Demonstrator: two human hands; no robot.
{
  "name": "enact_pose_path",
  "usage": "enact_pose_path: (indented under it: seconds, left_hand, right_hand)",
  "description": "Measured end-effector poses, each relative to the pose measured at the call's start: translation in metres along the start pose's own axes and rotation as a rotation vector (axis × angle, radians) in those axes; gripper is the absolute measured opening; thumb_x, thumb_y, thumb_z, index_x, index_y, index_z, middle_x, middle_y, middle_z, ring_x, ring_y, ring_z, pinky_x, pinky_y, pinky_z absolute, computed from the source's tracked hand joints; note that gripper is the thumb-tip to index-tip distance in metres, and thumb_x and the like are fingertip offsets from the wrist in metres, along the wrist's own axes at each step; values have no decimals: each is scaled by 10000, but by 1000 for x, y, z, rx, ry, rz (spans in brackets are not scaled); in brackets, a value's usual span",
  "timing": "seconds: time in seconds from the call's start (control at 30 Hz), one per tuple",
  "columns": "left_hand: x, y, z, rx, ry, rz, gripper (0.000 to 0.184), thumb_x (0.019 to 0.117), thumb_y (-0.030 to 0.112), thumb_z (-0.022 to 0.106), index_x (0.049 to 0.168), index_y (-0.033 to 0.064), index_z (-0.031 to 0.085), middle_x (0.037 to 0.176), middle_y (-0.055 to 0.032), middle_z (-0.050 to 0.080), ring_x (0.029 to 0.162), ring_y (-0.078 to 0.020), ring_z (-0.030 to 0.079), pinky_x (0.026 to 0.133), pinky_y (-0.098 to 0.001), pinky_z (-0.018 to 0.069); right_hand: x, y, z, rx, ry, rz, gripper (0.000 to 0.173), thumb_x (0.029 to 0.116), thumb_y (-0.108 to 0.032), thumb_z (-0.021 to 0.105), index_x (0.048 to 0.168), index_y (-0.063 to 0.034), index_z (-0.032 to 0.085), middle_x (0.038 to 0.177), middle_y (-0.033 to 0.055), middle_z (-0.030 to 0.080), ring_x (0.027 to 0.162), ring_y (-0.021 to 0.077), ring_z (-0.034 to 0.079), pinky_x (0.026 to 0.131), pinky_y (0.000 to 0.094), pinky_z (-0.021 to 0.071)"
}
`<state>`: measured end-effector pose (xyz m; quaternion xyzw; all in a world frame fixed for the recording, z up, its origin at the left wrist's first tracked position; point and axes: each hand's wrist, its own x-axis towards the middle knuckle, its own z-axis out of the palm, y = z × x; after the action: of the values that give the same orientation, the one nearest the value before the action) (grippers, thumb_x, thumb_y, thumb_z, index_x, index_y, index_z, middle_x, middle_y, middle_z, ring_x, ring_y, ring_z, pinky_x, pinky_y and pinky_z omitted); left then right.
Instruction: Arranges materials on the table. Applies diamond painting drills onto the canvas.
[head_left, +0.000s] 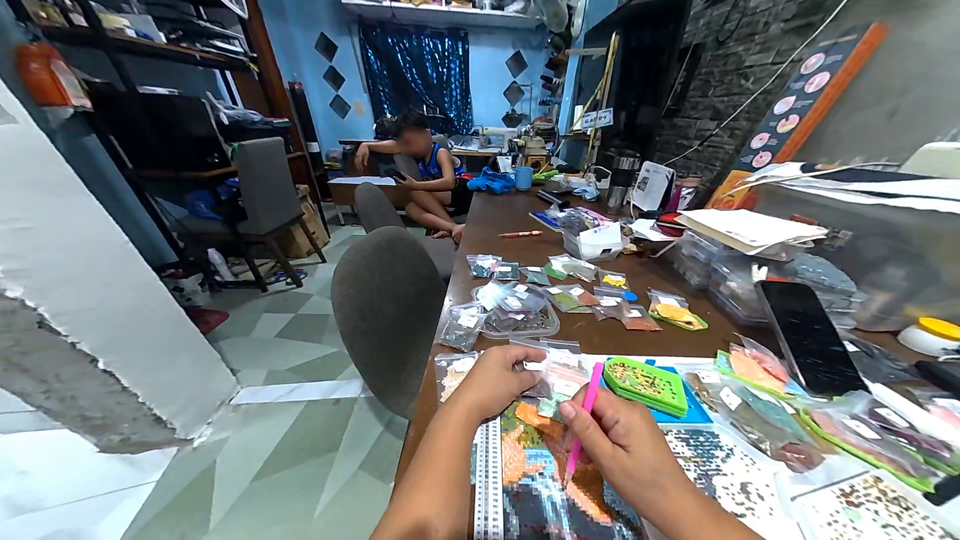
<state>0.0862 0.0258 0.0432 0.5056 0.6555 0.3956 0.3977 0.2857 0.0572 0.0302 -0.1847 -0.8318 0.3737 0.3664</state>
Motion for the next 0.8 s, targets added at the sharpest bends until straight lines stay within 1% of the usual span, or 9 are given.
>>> enact_pose_path:
  seconds: [0.2, 0.37, 0.5, 0.57, 0.63, 0.73, 0.8]
  left_hand:
    - [1, -1, 1, -2, 2, 11, 275, 1004, 78, 625, 1275, 53, 661, 1077, -97, 678, 866, -123, 635, 809, -308, 532]
    - [1, -1, 1, -5, 4, 8, 271, 1004, 74, 626, 1272, 54, 663, 1091, -95, 680, 875, -122, 637, 808, -305, 531]
    - [1, -1, 1, -18, 2, 10, 264, 1004, 75, 626, 1265, 54, 664, 1059, -83, 679, 839, -102, 624, 778, -282, 522]
    - [1, -2, 1, -23, 5, 11, 265, 1002, 75, 631, 1263, 56, 665, 1044, -82, 677, 832, -104, 624, 780, -284, 526]
    - [1, -2, 1, -28, 7, 8, 271, 1001, 78, 634, 1269, 57, 663, 1026, -81, 670, 820, -104, 618, 772, -281, 525]
    - [0, -2, 1, -27, 6, 2, 272, 1005, 84, 632, 1274, 59, 661, 1033, -83, 672, 821, -102, 619, 775, -279, 523]
    - [0, -1, 0, -22, 7, 1, 267, 1006, 89, 633, 1270, 65, 664, 1010, -79, 666, 801, -100, 608, 756, -275, 518]
  right_hand:
    - [-2, 1, 2, -39, 16, -25, 345, 1055, -381, 515, 859, -115, 613, 614, -84, 532, 521, -48, 510, 484, 143, 434]
    - [-2, 3, 3, -54, 35, -46, 348, 1053, -387, 521, 854, -117, 613, 607, -84, 526, 510, -48, 501, 476, 139, 427]
    - [-2, 2, 3, -60, 36, -48, 345, 1048, -390, 528, 851, -120, 610, 603, -87, 522, 506, -53, 492, 471, 134, 416]
    - [-3, 3, 4, -59, 31, -53, 343, 1049, -385, 526, 848, -118, 607, 596, -89, 509, 501, -53, 480, 468, 133, 405]
    - [-3, 3, 4, -58, 24, -58, 349, 1052, -384, 522, 845, -116, 606, 592, -85, 511, 498, -50, 488, 467, 135, 412]
    - [-3, 3, 4, -67, 20, -58, 362, 1055, -392, 516, 841, -113, 600, 589, -79, 505, 493, -45, 481, 465, 137, 408]
    - [-3, 3, 4, -76, 17, -65, 366, 1055, -399, 514, 842, -114, 598, 586, -79, 500, 490, -43, 476, 462, 138, 401]
